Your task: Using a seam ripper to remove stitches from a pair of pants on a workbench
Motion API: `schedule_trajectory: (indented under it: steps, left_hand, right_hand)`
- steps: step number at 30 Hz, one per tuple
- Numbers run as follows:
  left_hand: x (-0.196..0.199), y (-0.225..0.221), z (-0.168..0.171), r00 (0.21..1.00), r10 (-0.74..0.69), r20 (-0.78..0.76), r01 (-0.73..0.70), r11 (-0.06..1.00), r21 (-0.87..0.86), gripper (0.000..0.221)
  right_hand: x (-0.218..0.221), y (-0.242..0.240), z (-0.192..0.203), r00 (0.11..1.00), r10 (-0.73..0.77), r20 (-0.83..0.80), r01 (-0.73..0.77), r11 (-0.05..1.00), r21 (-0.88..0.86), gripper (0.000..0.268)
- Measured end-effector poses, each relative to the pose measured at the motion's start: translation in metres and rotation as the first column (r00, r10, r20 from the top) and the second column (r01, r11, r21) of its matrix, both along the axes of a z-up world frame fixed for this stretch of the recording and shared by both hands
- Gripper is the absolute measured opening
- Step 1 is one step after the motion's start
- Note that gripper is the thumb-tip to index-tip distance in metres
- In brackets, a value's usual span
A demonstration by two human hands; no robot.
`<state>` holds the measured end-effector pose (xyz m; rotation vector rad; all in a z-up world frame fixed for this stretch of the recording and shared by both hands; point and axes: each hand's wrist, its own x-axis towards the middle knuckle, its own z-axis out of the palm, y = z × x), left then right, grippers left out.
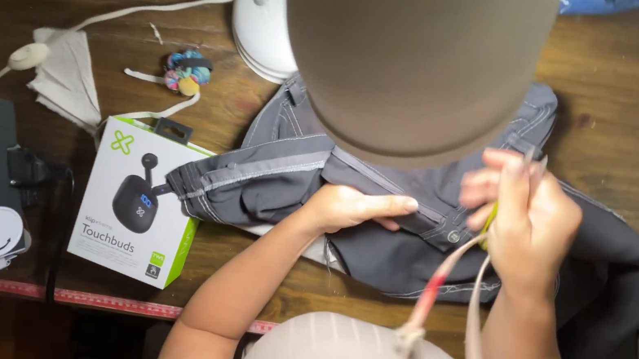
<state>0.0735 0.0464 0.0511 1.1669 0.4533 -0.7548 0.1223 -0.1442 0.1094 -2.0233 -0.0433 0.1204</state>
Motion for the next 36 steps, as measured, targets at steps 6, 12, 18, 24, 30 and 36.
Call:
schedule_trajectory:
  steps: [6,12,18,24,30,36]
  left_hand:
    - [0.010,-0.024,0.003,0.931,-0.338,-0.140,0.353,0.930,0.099,0.069]
    - [-0.005,-0.036,-0.045,0.988,-0.003,0.152,0.038,0.972,-0.232,0.034]
    - [-0.011,-0.025,-0.051,0.976,-0.060,0.208,0.086,0.989,-0.118,0.043]
    - [-0.013,-0.031,-0.060,0.963,0.075,0.260,-0.010,0.970,-0.241,0.036]
    - [-0.017,-0.042,-0.060,0.967,0.151,0.206,-0.034,0.876,-0.481,0.023]
    - [-0.009,-0.041,-0.051,0.922,0.177,0.344,-0.036,0.924,-0.380,0.036]
  right_hand:
    - [-0.091,-0.025,-0.011,0.876,0.245,-0.415,-0.030,0.887,0.461,0.044]
    - [-0.118,-0.015,-0.037,0.870,-0.057,-0.489,0.325,0.813,0.484,0.033]
    - [-0.113,0.012,-0.050,0.887,-0.165,-0.432,0.380,0.793,0.476,0.038]
    - [-0.108,0.015,-0.064,0.900,-0.170,-0.402,0.376,0.771,0.515,0.035]
    - [-0.107,0.018,-0.064,0.904,-0.171,-0.391,0.370,0.772,0.517,0.035]
    - [-0.105,0.017,-0.065,0.908,-0.149,-0.390,0.346,0.794,0.501,0.035]
